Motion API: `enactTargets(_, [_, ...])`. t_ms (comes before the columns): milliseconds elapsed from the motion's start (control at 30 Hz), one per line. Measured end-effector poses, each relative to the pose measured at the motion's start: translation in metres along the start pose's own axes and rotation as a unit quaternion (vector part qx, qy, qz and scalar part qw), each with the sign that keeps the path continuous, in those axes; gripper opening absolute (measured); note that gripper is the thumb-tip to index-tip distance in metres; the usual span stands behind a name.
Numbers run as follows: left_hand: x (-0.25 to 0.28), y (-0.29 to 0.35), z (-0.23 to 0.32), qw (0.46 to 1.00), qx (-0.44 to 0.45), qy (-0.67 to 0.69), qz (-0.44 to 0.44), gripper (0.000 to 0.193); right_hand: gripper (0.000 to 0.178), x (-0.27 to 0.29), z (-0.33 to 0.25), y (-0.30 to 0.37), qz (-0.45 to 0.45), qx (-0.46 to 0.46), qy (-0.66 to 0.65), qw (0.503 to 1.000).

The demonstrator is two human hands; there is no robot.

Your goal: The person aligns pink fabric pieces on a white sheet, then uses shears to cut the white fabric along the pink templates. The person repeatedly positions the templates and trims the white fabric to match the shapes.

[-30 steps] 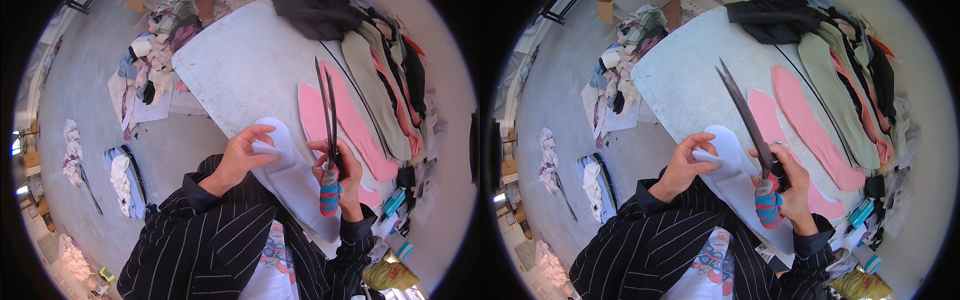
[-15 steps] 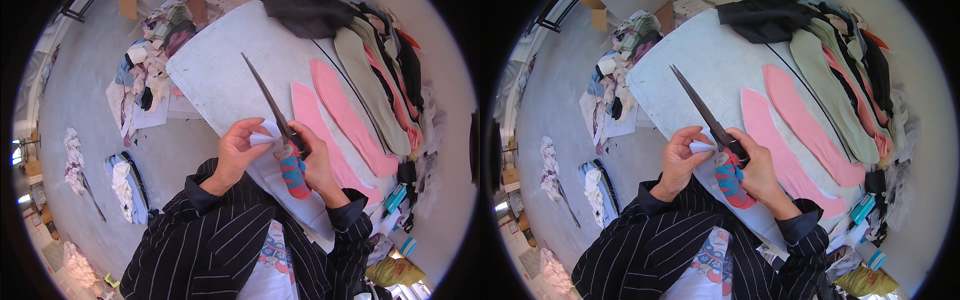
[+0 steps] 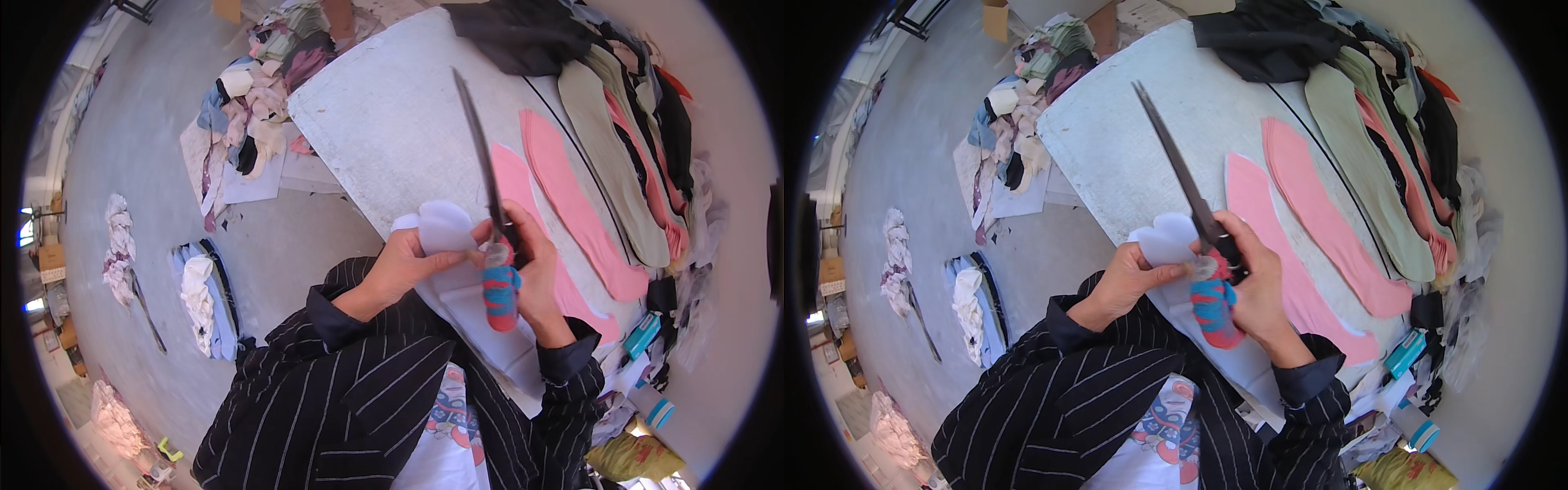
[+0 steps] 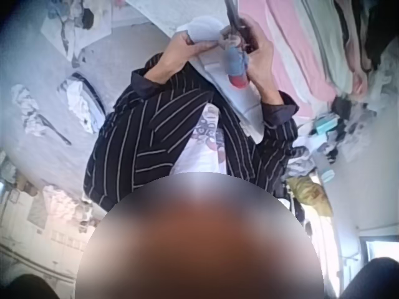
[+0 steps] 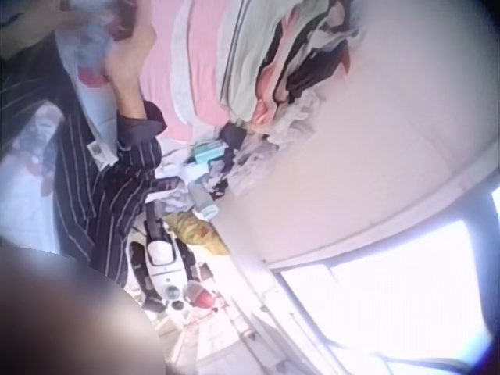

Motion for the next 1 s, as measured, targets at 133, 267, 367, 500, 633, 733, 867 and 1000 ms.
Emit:
enactTargets(133, [0.007, -0.009, -0.009, 0.999, -0.022, 0.013, 0.042, 0.024, 0.07, 0.044, -0.002, 0.029, -0.017, 0.009, 0.12, 0.993])
enactTargets(267, [0.007, -0.012, -0.012, 0.995, -0.048, 0.055, 0.063, 0.024, 0.075, 0.06, -0.003, 0.06, -0.085, 0.064, 0.298, 0.949])
enactTargets(367, [0.008, -0.013, -0.015, 0.994, -0.049, 0.082, 0.057, 0.024, 0.075, 0.057, 0.001, 0.076, -0.136, -0.005, 0.308, 0.942])
enactTargets(500, [0.006, -0.013, -0.014, 0.991, -0.038, 0.127, 0.03, 0.024, 0.078, 0.051, 0.006, 0.08, -0.154, -0.011, 0.291, 0.944])
enactTargets(633, [0.003, -0.015, -0.016, 0.986, -0.029, 0.163, 0.013, 0.024, 0.073, 0.048, 0.008, 0.078, -0.144, 0.028, 0.285, 0.947])
enactTargets(733, [0.005, -0.016, -0.019, 0.983, -0.025, 0.181, 0.005, 0.021, 0.073, 0.046, 0.007, 0.078, -0.144, 0.033, 0.276, 0.95])
enactTargets(867, [0.003, -0.016, -0.018, 0.981, -0.03, 0.191, -0.005, 0.021, 0.076, 0.046, 0.01, 0.078, -0.142, 0.017, 0.282, 0.949])
enactTargets(1000, [0.001, -0.015, -0.016, 0.98, -0.032, 0.198, 0.001, 0.021, 0.077, 0.044, 0.012, 0.08, -0.139, 0.01, 0.279, 0.95])
Point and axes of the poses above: each hand's wrist, its own y-axis away from the middle knuckle, its own x-axis out of the back of the hand, z = x × y, the point moved 5 cm from there along -y, towards the middle knuckle, and after that the axes turned 3 degrees about x, right-handed, at the moved point
